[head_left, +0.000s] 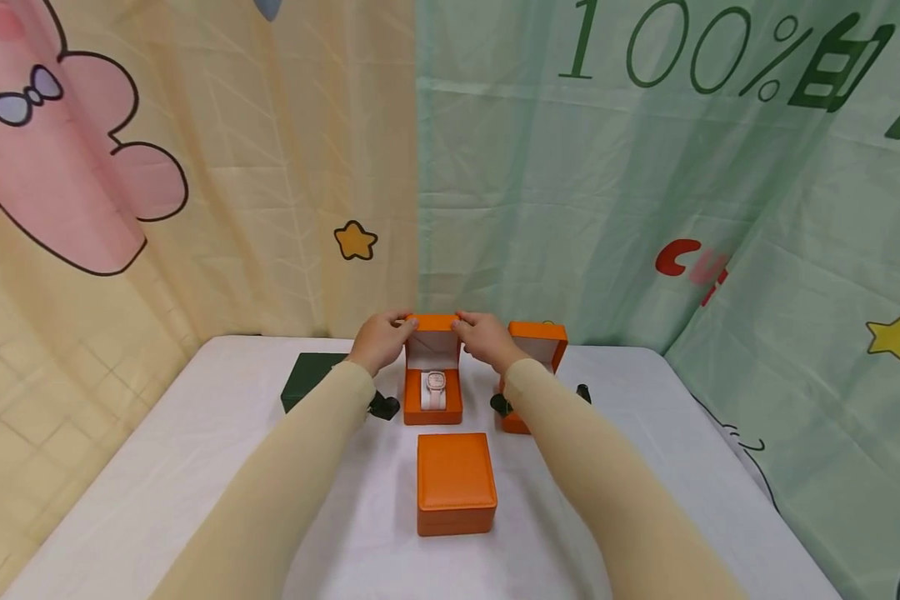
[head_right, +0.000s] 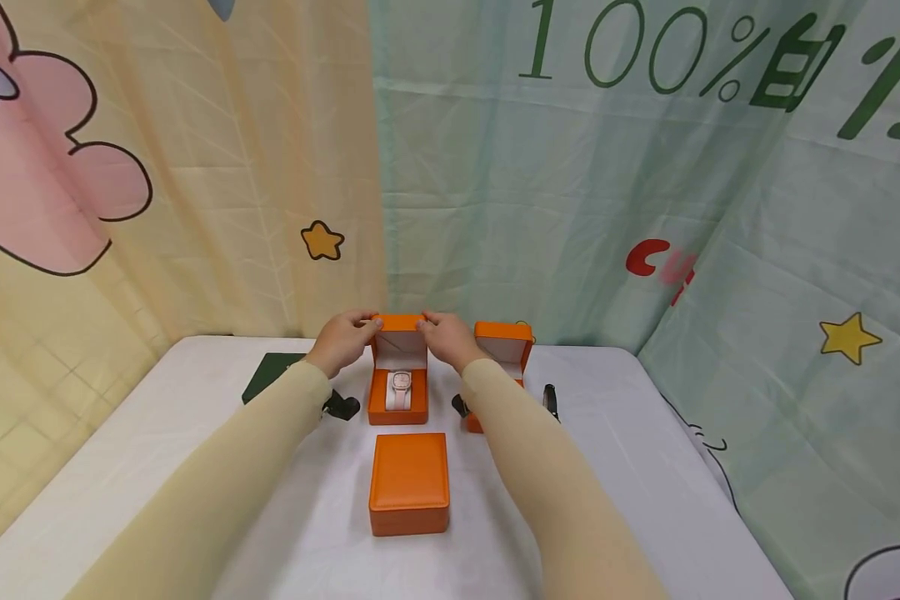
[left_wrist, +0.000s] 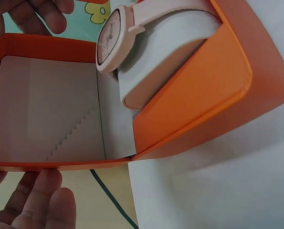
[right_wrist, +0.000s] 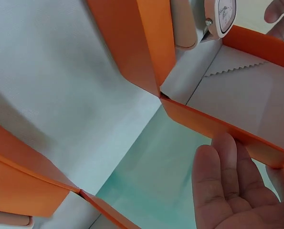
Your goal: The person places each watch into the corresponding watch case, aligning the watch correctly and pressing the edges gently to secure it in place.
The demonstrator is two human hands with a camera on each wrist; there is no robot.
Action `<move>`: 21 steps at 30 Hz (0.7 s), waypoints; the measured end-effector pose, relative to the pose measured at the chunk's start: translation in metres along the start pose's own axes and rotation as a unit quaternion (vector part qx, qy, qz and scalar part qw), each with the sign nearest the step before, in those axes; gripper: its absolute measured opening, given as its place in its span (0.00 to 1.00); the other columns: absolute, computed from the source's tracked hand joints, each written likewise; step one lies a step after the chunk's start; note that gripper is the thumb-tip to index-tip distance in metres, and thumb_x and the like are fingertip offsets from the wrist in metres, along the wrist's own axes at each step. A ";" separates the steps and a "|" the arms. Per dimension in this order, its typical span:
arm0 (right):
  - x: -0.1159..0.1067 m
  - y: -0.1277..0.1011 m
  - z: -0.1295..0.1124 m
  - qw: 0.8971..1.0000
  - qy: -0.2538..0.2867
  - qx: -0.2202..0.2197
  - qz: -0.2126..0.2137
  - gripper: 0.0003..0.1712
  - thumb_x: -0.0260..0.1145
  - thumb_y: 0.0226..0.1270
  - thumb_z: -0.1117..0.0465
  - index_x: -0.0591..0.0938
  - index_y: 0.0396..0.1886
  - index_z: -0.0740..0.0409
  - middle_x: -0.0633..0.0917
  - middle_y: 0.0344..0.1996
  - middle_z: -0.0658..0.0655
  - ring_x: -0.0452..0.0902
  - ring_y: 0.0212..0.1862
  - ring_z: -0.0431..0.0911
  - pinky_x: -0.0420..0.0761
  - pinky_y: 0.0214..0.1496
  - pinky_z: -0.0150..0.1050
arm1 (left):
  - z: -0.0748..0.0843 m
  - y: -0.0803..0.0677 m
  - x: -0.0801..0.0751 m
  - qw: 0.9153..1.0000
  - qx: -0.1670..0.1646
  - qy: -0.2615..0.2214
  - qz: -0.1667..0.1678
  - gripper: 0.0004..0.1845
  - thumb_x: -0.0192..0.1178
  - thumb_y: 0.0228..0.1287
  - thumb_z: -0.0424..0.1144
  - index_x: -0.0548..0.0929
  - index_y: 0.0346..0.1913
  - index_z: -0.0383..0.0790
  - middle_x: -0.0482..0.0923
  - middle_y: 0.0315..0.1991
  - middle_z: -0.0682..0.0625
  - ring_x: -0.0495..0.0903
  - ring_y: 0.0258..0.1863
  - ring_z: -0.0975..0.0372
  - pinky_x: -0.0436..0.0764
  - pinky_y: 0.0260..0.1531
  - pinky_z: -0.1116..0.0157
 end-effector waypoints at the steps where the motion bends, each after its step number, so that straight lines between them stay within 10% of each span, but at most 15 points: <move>1: 0.000 0.000 0.000 1.000 0.004 0.004 -0.001 0.33 0.55 0.84 0.44 0.66 0.83 0.44 0.81 0.71 0.56 0.83 0.64 0.55 0.83 0.67 0.51 | 0.000 0.000 0.000 1.000 0.000 -0.003 0.000 0.28 0.57 0.80 0.54 0.76 0.75 0.47 0.79 0.68 0.42 0.83 0.61 0.49 0.82 0.65 0.49; 21: -0.004 -0.001 0.001 0.999 0.018 0.011 -0.032 0.34 0.58 0.83 0.44 0.66 0.83 0.45 0.81 0.69 0.61 0.84 0.63 0.57 0.83 0.66 0.52 | -0.003 -0.004 -0.003 1.000 0.002 -0.020 -0.008 0.30 0.59 0.79 0.54 0.75 0.76 0.46 0.79 0.70 0.43 0.87 0.58 0.50 0.83 0.63 0.50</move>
Point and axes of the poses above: each hand's wrist, its own y-axis towards the middle knuckle, its own x-axis out of the palm, z = x × y, the point moved 1 cm from there along y, towards the middle knuckle
